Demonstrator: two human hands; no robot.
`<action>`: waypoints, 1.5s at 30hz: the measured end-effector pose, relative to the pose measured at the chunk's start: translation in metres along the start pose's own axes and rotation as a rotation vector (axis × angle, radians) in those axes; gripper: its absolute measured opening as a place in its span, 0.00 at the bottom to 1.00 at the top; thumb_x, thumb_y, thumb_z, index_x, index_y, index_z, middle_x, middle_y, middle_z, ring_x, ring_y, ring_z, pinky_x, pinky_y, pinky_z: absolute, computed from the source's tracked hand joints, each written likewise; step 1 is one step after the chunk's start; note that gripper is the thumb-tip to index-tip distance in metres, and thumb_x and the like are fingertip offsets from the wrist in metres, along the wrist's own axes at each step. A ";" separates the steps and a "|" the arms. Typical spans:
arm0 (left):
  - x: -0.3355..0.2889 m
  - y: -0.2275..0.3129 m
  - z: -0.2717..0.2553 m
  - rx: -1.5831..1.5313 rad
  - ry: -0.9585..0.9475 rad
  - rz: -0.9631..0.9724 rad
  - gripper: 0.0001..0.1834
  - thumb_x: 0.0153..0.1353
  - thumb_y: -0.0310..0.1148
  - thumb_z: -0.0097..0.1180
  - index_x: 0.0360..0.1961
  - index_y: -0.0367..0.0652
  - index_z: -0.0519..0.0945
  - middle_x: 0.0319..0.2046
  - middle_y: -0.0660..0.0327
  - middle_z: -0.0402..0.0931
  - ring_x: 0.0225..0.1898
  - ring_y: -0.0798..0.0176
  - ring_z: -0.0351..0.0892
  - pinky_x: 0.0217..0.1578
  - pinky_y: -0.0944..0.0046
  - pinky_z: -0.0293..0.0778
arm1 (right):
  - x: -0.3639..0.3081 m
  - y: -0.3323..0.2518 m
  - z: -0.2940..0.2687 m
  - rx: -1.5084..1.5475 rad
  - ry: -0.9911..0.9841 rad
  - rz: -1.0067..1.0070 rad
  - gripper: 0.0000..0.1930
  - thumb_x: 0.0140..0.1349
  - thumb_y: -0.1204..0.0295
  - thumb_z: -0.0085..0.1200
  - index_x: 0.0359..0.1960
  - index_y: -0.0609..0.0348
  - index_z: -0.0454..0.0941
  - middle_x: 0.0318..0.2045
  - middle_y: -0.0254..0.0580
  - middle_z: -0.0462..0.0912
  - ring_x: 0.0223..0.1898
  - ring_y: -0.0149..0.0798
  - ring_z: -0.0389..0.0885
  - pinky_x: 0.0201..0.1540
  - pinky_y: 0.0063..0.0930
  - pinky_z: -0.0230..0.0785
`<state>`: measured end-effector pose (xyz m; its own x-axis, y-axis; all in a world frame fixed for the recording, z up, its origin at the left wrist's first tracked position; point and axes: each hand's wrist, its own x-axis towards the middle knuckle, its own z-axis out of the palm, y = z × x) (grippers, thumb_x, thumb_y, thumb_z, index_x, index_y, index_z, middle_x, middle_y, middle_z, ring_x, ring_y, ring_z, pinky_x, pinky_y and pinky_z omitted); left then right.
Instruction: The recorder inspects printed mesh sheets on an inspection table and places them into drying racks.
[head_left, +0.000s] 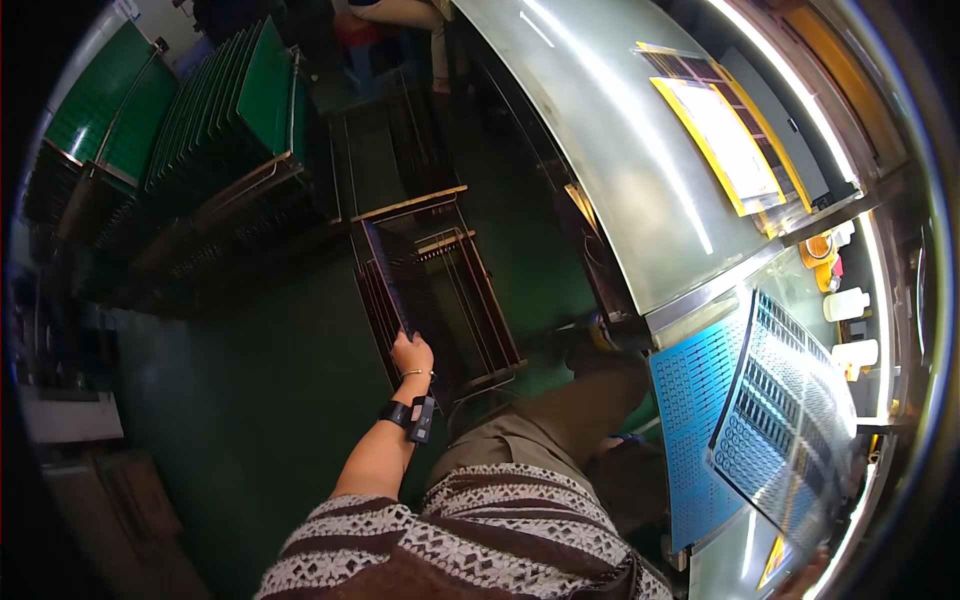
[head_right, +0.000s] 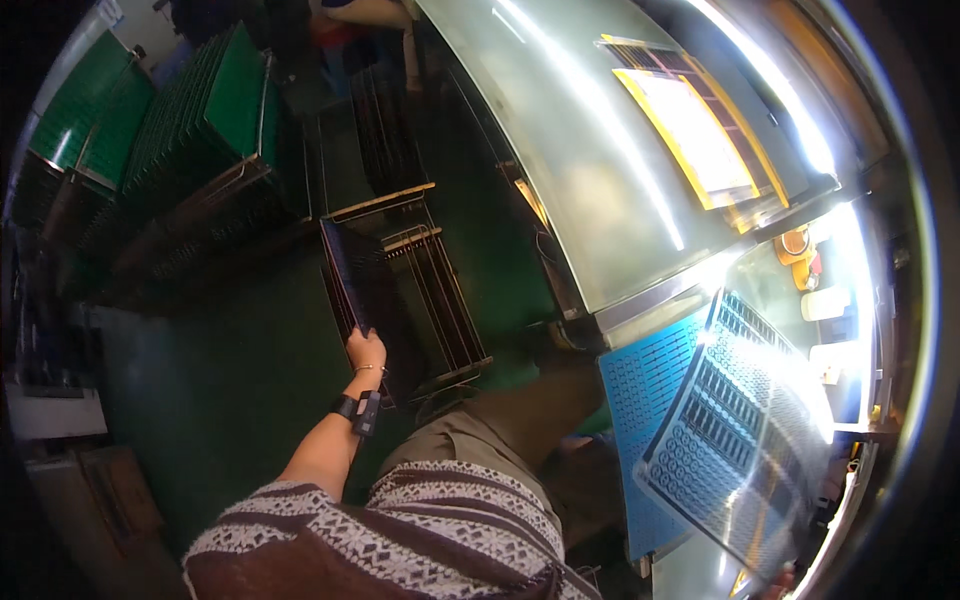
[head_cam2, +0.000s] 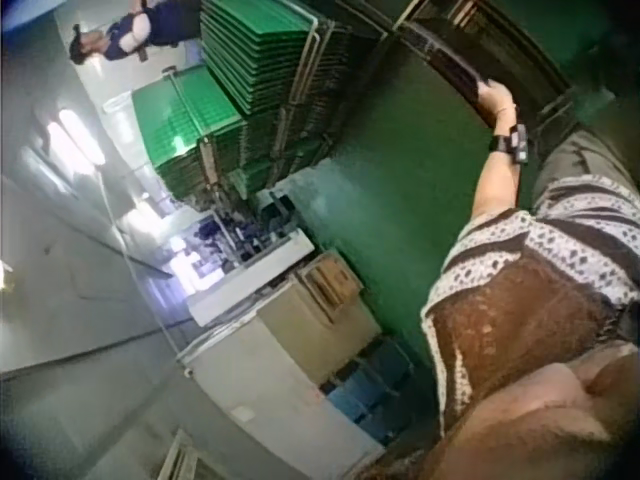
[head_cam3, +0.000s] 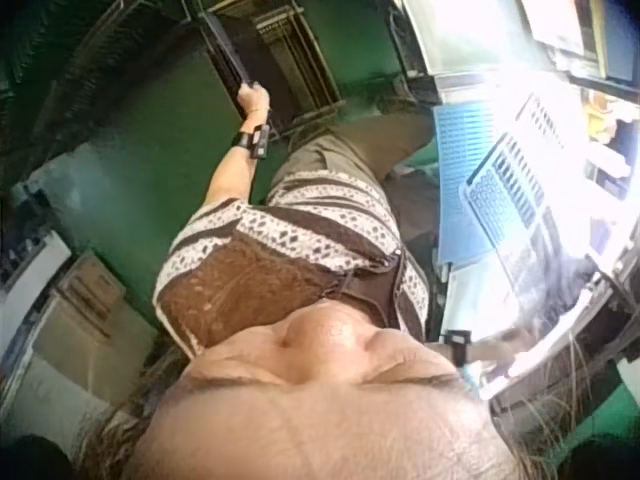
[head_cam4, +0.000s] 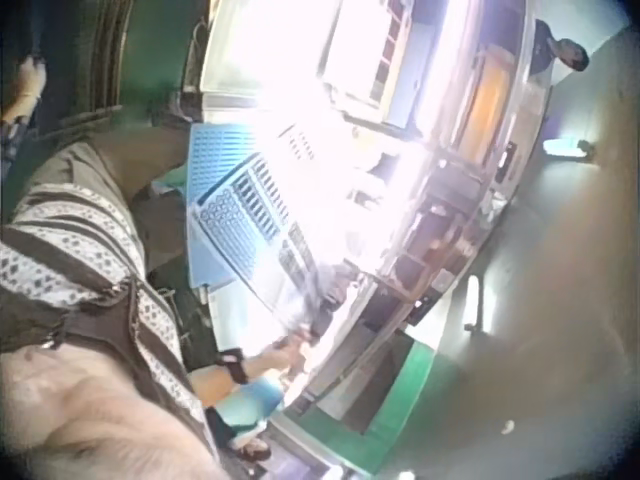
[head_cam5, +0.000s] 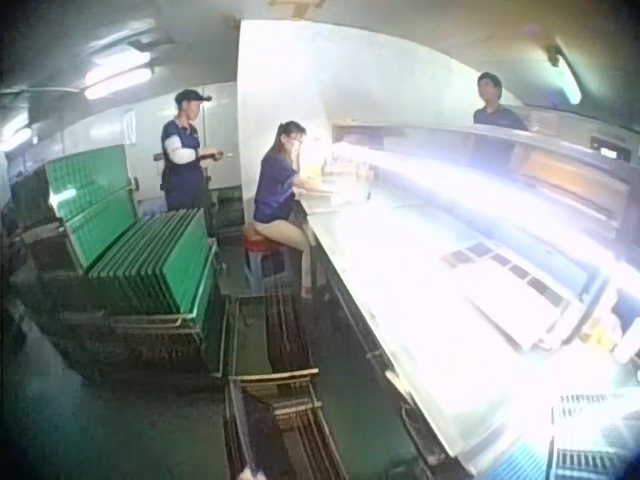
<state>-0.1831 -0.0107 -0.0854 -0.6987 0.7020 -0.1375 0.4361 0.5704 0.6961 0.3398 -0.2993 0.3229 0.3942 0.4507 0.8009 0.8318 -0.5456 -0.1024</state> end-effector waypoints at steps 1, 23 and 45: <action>-0.008 0.008 -0.001 0.031 -0.035 -0.028 0.16 0.54 0.27 0.52 0.45 0.38 0.75 0.35 0.42 0.77 0.40 0.40 0.77 0.41 0.49 0.72 | -0.037 0.018 0.006 0.054 -0.147 0.187 0.15 0.60 0.70 0.52 0.46 0.64 0.73 0.40 0.46 0.78 0.37 0.38 0.78 0.38 0.25 0.71; -0.015 0.008 0.051 0.106 -0.045 0.034 0.21 0.54 0.27 0.51 0.51 0.37 0.72 0.37 0.39 0.76 0.40 0.38 0.76 0.42 0.49 0.73 | -0.200 0.067 0.025 0.251 -0.891 0.519 0.14 0.50 0.76 0.61 0.40 0.60 0.77 0.42 0.59 0.75 0.42 0.57 0.74 0.43 0.41 0.69; 0.019 -0.005 0.090 0.196 -0.189 -0.082 0.27 0.56 0.33 0.52 0.58 0.46 0.66 0.41 0.40 0.75 0.43 0.37 0.74 0.45 0.49 0.71 | -0.176 0.012 0.016 0.491 -0.723 1.349 0.22 0.59 0.68 0.53 0.53 0.63 0.64 0.45 0.49 0.71 0.40 0.44 0.72 0.39 0.35 0.70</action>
<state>-0.1479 0.0383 -0.1546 -0.6260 0.7069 -0.3294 0.4966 0.6870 0.5305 0.2872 -0.3737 0.1715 0.8821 0.1527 -0.4456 -0.2768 -0.5974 -0.7526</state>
